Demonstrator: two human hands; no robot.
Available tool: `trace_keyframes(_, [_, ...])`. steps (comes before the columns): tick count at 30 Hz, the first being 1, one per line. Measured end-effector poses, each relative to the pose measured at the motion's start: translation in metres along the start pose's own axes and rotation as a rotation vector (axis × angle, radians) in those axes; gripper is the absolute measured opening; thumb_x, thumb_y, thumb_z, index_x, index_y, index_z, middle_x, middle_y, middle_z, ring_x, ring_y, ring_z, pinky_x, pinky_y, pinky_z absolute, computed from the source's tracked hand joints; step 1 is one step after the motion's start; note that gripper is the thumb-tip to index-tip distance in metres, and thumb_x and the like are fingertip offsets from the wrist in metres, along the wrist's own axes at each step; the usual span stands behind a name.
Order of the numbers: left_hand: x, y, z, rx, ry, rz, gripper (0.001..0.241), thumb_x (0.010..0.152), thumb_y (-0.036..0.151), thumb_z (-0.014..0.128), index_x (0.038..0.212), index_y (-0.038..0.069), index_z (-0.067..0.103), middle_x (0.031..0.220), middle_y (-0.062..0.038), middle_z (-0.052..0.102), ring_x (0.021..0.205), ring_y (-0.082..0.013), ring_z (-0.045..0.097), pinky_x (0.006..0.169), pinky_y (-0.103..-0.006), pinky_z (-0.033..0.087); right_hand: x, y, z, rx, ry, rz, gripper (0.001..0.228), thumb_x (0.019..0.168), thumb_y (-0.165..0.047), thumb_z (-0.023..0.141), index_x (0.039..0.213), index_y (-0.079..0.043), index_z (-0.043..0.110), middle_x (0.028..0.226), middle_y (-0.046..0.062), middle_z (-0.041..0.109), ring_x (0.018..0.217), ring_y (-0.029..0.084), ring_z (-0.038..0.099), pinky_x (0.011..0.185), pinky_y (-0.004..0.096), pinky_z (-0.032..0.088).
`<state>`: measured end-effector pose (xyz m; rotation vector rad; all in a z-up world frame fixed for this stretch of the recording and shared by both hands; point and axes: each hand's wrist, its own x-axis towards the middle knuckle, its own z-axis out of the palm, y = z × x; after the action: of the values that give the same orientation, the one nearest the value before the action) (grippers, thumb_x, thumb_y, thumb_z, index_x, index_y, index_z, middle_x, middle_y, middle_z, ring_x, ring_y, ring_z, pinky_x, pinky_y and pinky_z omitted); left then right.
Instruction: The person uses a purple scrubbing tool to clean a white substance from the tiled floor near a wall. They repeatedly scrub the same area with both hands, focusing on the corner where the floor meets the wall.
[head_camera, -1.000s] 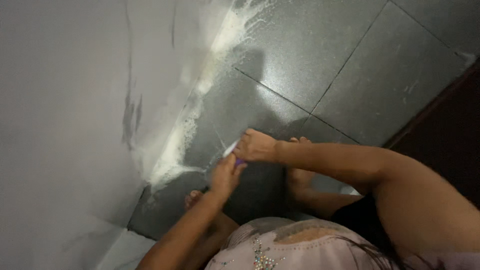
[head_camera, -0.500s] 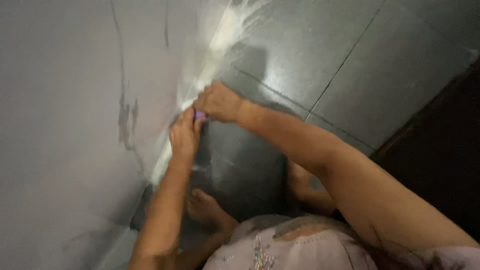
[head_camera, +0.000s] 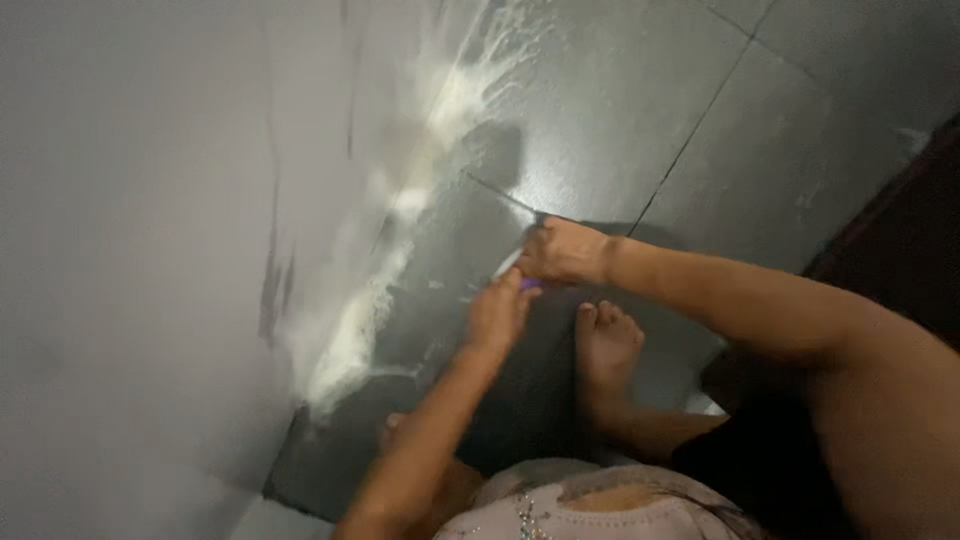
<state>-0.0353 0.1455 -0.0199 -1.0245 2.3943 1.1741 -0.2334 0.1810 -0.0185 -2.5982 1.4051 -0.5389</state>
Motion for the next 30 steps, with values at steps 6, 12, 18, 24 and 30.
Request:
trace_keyframes(6, [0.056, 0.005, -0.091, -0.038, 0.044, -0.097, 0.034, 0.099, 0.043, 0.064, 0.109, 0.011, 0.065, 0.099, -0.013, 0.071, 0.102, -0.0348, 0.069, 0.089, -0.0471, 0.053, 0.051, 0.063, -0.010, -0.031, -0.262, 0.136, 0.019, 0.086, -0.031, 0.073, 0.091, -0.018, 0.060, 0.078, 0.003, 0.065, 0.079, 0.026, 0.066, 0.080, 0.049, 0.049])
trace_keyframes(12, [0.130, -0.038, -0.119, 0.207, 0.522, 0.126, 0.038, 0.098, 0.051, 0.058, 0.112, 0.015, 0.061, 0.093, -0.009, 0.066, 0.092, -0.0314, 0.070, 0.079, -0.0504, 0.057, 0.100, 0.135, 0.015, -0.108, -0.173, 0.324, 0.046, 0.074, -0.035, 0.085, 0.108, -0.019, 0.058, 0.087, 0.004, 0.068, 0.079, 0.030, 0.067, 0.072, 0.048, 0.046])
trace_keyframes(18, [0.126, -0.037, -0.119, 0.179, 0.476, 0.112, 0.030, 0.099, 0.043, 0.061, 0.105, 0.014, 0.057, 0.092, -0.013, 0.064, 0.094, -0.0359, 0.068, 0.082, -0.0506, 0.056, 0.103, 0.123, 0.038, -0.271, -0.217, 0.446, 0.051, 0.069, -0.044, 0.086, 0.110, -0.028, 0.060, 0.087, -0.001, 0.071, 0.080, 0.026, 0.068, 0.072, 0.046, 0.044])
trace_keyframes(24, [0.027, 0.041, -0.081, 0.041, 0.129, -0.278, 0.026, 0.098, 0.026, 0.063, 0.112, 0.005, 0.070, 0.108, -0.016, 0.072, 0.113, -0.0360, 0.069, 0.098, -0.0547, 0.053, 0.026, 0.041, 0.042, -0.056, -0.266, 0.257, 0.024, 0.086, -0.036, 0.066, 0.107, -0.025, 0.063, 0.087, 0.000, 0.068, 0.084, 0.024, 0.067, 0.079, 0.048, 0.047])
trace_keyframes(30, [-0.016, 0.015, 0.033, -0.049, -0.204, -0.111, 0.032, 0.101, 0.049, 0.056, 0.113, 0.019, 0.052, 0.114, -0.010, 0.066, 0.098, -0.0389, 0.072, 0.086, -0.0527, 0.058, -0.055, -0.034, 0.025, -0.232, 0.020, 0.134, 0.012, 0.086, -0.029, 0.065, 0.082, -0.024, 0.054, 0.070, -0.003, 0.060, 0.073, 0.019, 0.060, 0.069, 0.037, 0.043])
